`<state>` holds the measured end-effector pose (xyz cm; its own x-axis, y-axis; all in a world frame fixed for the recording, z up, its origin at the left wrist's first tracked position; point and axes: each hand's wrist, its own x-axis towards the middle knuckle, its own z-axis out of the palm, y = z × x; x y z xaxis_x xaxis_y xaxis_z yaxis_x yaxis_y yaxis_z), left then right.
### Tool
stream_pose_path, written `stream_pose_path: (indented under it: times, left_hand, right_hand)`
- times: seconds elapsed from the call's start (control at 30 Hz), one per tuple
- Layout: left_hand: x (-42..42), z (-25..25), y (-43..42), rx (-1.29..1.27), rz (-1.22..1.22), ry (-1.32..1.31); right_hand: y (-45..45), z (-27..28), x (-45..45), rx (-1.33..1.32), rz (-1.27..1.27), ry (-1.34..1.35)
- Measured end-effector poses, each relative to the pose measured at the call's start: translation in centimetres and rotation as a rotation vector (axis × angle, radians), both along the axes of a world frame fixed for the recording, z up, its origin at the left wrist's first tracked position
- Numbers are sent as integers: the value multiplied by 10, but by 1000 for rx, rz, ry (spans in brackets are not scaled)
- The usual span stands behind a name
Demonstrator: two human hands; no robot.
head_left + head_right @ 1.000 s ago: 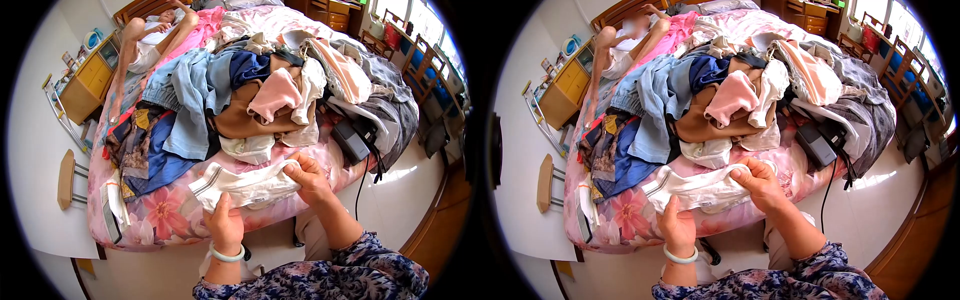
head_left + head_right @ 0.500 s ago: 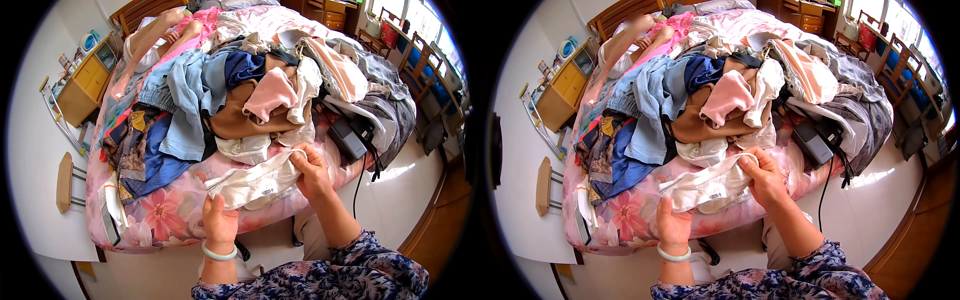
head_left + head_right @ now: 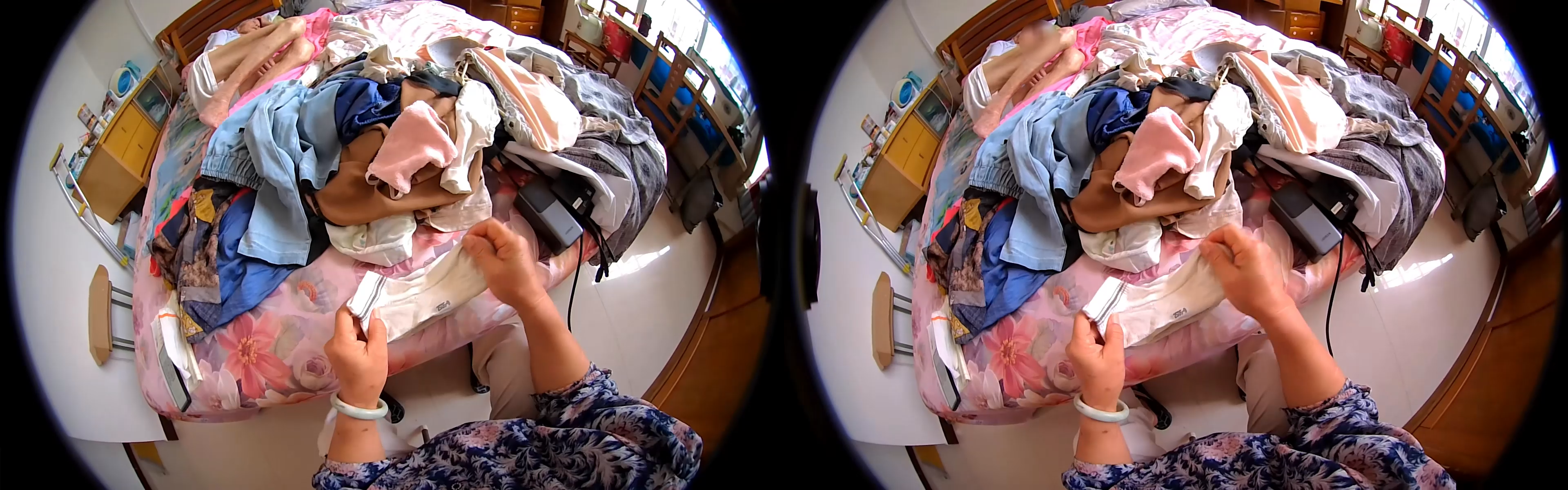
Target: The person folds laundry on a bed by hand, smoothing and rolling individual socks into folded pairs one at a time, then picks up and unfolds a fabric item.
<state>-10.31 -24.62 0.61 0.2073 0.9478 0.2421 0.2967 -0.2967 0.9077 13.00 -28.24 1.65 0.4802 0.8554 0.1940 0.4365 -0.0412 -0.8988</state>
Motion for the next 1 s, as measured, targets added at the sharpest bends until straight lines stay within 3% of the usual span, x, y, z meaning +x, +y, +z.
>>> stream_pose_path:
  times: [0.07, 0.13, 0.2, 0.27, 0.33, 0.43, 0.53, 0.8, 0.87, 0.93, 1.0]
  left_hand:
    - [3, -1, 0, 26, 14, 86]
    - [-2, -13, 3, 62, 14, 166]
    - [1, -2, 1, 57, 20, 469]
    - [2, -5, 1, 62, 41, 460]
    - [2, -5, 2, -42, 69, 359]
    - [-4, -15, 9, 34, -1, 153]
    - [-8, -14, 13, 114, 31, 321]
    - [-2, -25, 14, 283, 160, 233]
    - [-1, -26, 17, 362, 93, 462]
    - [2, -14, 12, 263, 81, 488]
    - [9, 4, 10, 609, 276, 681]
  right_hand:
    - [0, -5, -5, 69, 11, -91]
    - [1, -14, -5, 38, 22, -403]
    - [3, -18, -2, -14, 27, -449]
    - [4, -25, 1, -85, 32, -517]
    - [3, -22, 2, -79, 35, -519]
    - [1, -16, 2, -85, 53, -515]
    - [1, -15, 2, -87, 54, -520]
    - [1, -16, 8, -24, 15, -499]
    - [1, -15, 10, -47, 31, -514]
    - [0, -13, 11, -77, 12, -544]
    - [-3, -12, 14, -114, -5, -573]
